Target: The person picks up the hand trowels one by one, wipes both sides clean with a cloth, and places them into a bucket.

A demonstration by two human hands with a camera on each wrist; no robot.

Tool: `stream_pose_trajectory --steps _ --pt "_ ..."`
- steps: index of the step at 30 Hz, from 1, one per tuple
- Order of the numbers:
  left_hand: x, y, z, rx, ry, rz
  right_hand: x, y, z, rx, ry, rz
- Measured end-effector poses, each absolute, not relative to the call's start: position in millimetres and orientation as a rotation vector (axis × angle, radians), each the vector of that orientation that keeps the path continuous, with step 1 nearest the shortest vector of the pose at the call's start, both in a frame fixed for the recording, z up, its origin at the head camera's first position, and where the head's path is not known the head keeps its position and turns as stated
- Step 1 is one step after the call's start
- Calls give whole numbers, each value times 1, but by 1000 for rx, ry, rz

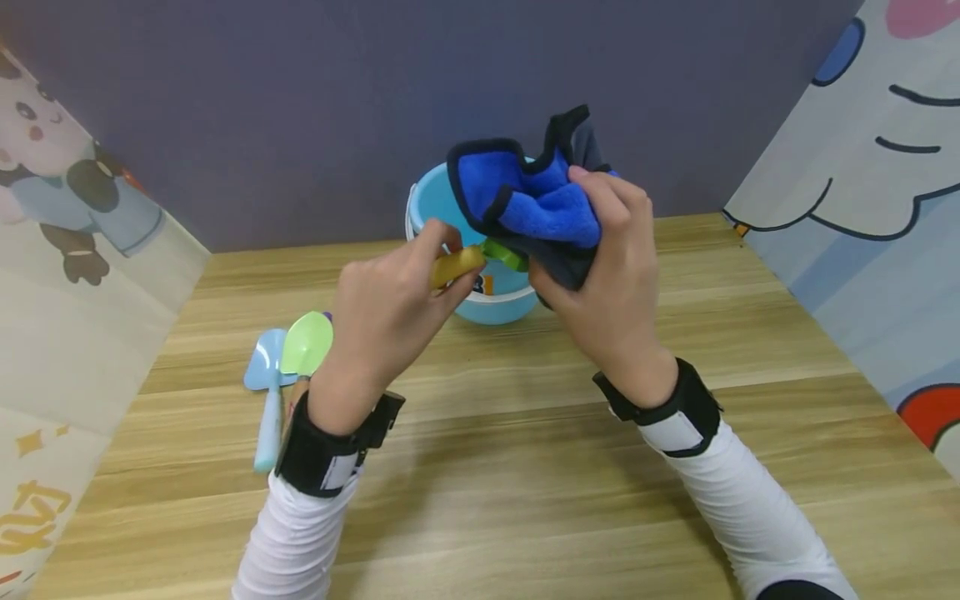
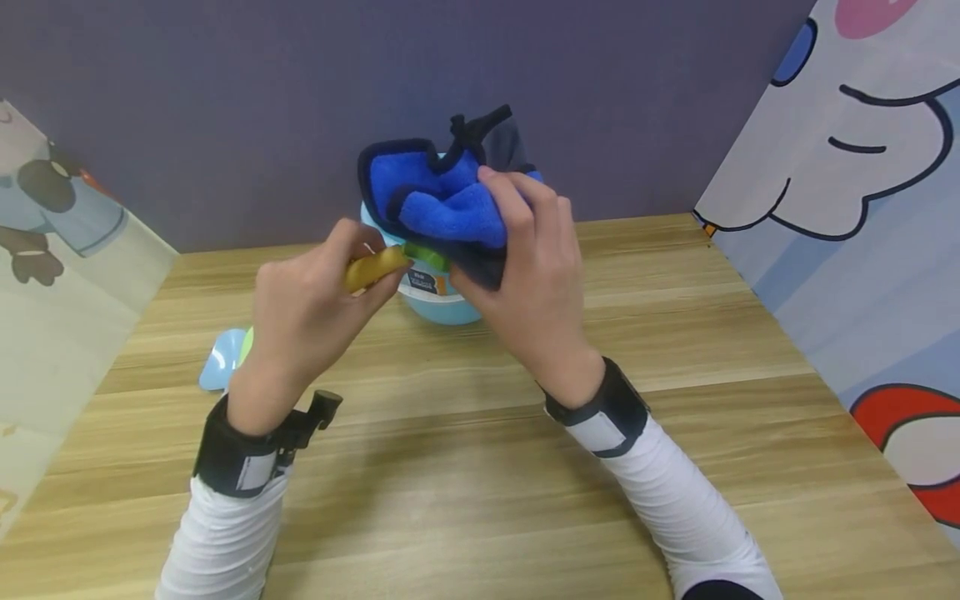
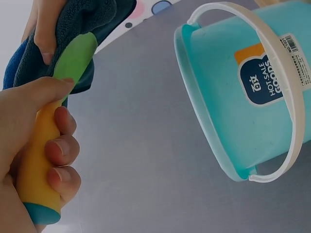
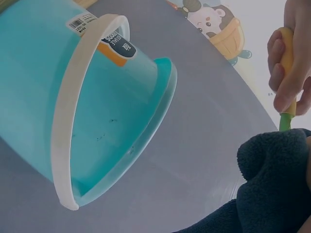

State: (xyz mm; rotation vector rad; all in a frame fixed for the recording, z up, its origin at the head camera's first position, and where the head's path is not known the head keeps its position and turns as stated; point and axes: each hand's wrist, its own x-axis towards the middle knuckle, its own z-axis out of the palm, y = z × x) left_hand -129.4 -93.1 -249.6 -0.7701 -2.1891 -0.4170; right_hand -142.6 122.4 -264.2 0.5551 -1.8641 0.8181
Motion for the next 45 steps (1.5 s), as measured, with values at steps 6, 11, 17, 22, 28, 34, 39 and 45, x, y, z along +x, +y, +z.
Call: stream_pose_trajectory --steps 6,11,17,22,28,34,39,45 --pt "-128 -93 -250 -782 -2177 -430 -142 126 -263 543 -1876 834" --pt "-128 -93 -252 -787 -2182 -441 -141 128 -263 539 -1885 844" --pt "-127 -93 -251 -794 -2168 -420 -143 130 -262 537 -1899 854" --pt "-127 -93 -252 -792 -2163 -408 -144 131 -263 515 -1909 862" --pt "-127 -92 -251 -776 -2164 -403 -144 131 -262 505 -1920 856" --pt "-126 -93 -252 -761 -2172 -387 -143 131 -262 499 -1984 830" --pt "-126 -93 -251 -766 -2172 -394 -144 131 -262 493 -1973 842" --pt "-126 -94 -252 -776 -2166 -398 -145 131 -261 486 -1959 849"
